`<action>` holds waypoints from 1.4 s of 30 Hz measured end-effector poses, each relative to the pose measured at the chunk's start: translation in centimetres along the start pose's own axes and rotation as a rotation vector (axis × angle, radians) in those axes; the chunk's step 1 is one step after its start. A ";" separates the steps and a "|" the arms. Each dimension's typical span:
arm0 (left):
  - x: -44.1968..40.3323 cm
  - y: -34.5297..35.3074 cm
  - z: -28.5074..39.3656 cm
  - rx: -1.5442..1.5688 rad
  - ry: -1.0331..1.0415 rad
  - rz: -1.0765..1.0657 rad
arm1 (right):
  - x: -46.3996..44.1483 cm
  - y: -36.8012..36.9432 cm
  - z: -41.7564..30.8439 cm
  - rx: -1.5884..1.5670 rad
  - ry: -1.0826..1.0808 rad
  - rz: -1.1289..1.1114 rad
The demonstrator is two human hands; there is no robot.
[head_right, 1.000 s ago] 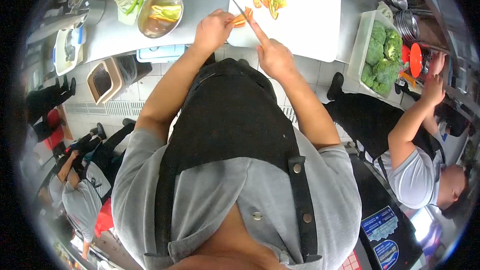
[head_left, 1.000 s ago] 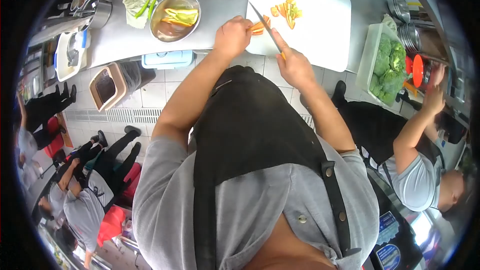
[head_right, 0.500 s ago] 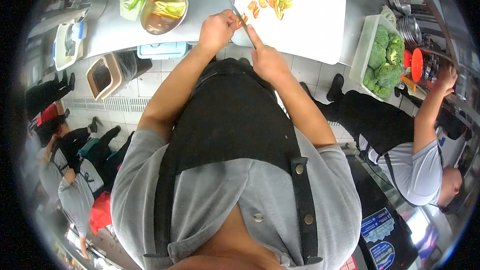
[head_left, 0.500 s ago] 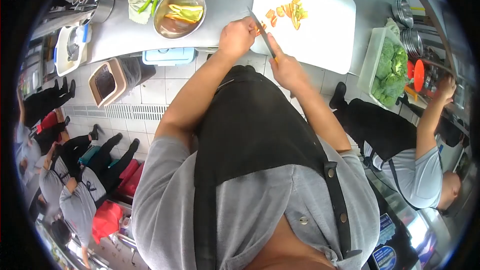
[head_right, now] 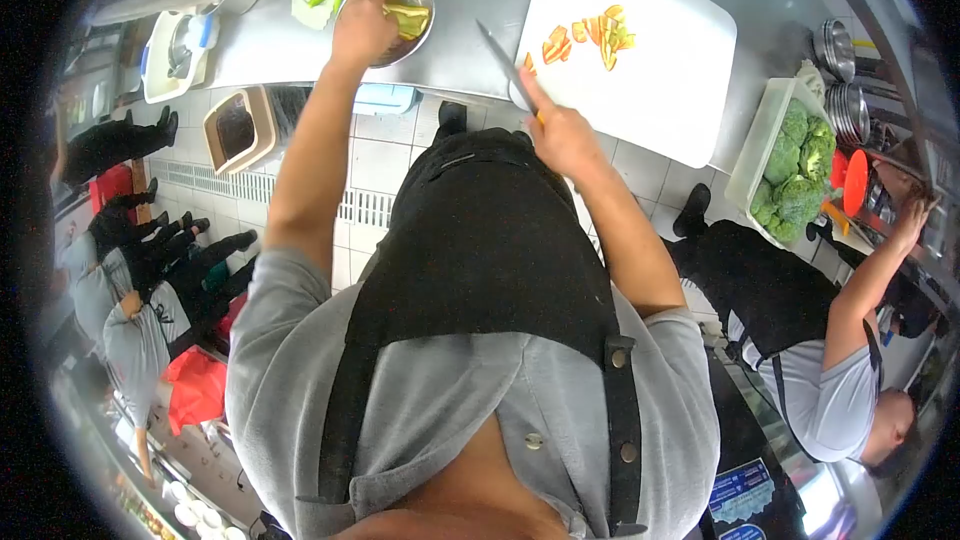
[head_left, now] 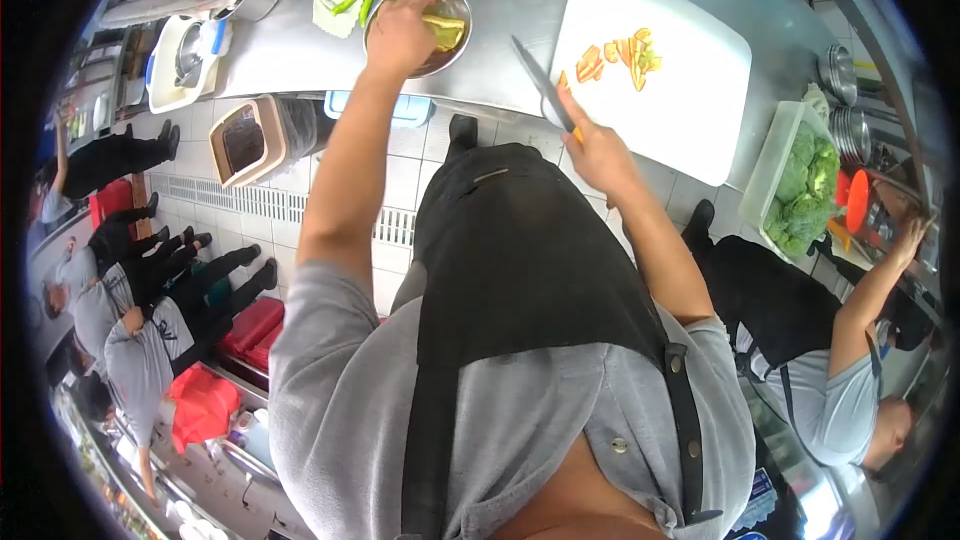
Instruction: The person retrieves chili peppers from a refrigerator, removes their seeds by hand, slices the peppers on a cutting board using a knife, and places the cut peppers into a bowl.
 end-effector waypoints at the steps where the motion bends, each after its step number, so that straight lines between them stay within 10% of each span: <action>1: -0.4 0.2 -0.7 -0.129 0.025 -0.050 | -0.2 -0.4 0.3 -0.017 -0.004 0.017; 5: -2.1 1.1 -0.2 -0.413 -0.012 -0.494 | -0.1 -2.5 4.0 -0.039 0.036 0.151; 11: -1.9 -6.0 0.4 -0.248 0.057 -0.002 | 1.2 -4.4 7.1 -0.288 0.246 0.145; 14: -0.7 -7.9 4.8 0.346 -0.062 0.089 | 2.6 -5.3 6.8 -0.419 0.347 0.130; 22: -0.3 8.2 16.8 0.659 -0.007 -0.462 | 6.1 -6.5 5.6 -0.072 0.007 0.312; 30: -3.2 8.4 17.1 0.502 0.082 -0.537 | 5.1 -5.4 6.3 0.179 0.116 0.080; 42: 2.7 7.3 18.1 0.451 0.020 -0.272 | 4.8 -3.4 4.8 -0.281 0.107 0.093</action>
Point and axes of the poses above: each hand's wrist, its own x-axis away from the middle knuckle, its own y-axis out of the palm, z = x × y, the point moved 7 cm from there along -x, towards the middle knuckle, and after that the axes turned 15 degrees about -z, right-handed, at the moved point
